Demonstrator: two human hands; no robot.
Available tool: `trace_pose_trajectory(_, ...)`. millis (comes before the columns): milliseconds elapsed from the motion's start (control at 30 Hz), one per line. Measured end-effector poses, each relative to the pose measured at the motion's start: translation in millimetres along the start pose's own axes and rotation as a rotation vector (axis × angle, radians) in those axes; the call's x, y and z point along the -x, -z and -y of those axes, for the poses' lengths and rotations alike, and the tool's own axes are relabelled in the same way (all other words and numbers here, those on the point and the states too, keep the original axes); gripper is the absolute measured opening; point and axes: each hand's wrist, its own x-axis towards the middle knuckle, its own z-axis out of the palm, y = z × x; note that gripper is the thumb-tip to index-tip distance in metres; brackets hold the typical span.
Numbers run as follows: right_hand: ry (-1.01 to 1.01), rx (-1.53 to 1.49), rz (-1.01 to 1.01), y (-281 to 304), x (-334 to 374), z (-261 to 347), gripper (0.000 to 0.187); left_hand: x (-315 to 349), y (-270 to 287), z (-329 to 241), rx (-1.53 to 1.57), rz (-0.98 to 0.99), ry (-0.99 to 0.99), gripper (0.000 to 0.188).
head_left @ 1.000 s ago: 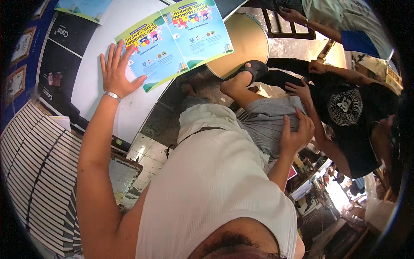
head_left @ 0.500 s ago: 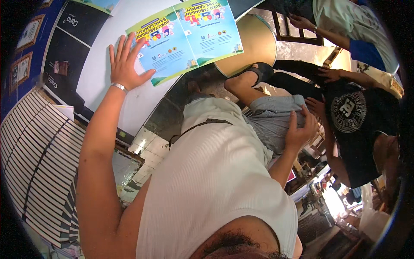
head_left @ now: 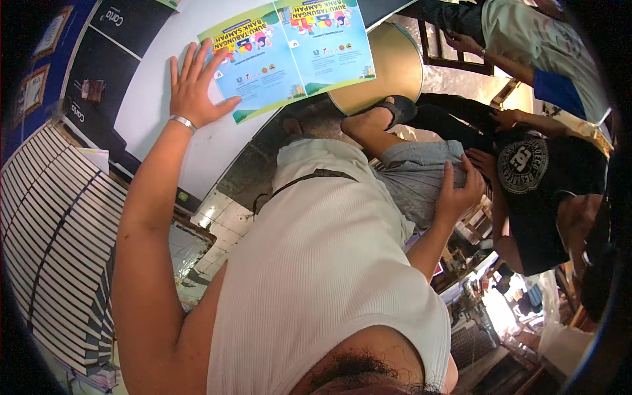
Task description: The person points at papers mounted on the wall and touches and points at printed booklets on the table.
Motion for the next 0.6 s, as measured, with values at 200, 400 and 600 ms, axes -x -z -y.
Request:
trace_pose_trajectory(200, -0.046, -0.07, 0.019, 3.2, -1.7, 4.9, 0.038, 0.0, 0.3, -1.1, -0.008, 0.004, 0.011, 0.101)
trace_pose_trajectory(400, -0.063, -0.042, 0.046, 2.3, 2.2, 0.9, 0.041, -0.8, -0.5, 0.2, 0.001, 0.003, 0.002, 0.102)
trace_pose_trajectory(600, -0.107, 0.034, 0.045, -0.4, 7.6, 0.9, 0.043, -1.2, -1.1, 0.9, -0.002, -0.005, -0.004, 0.102)
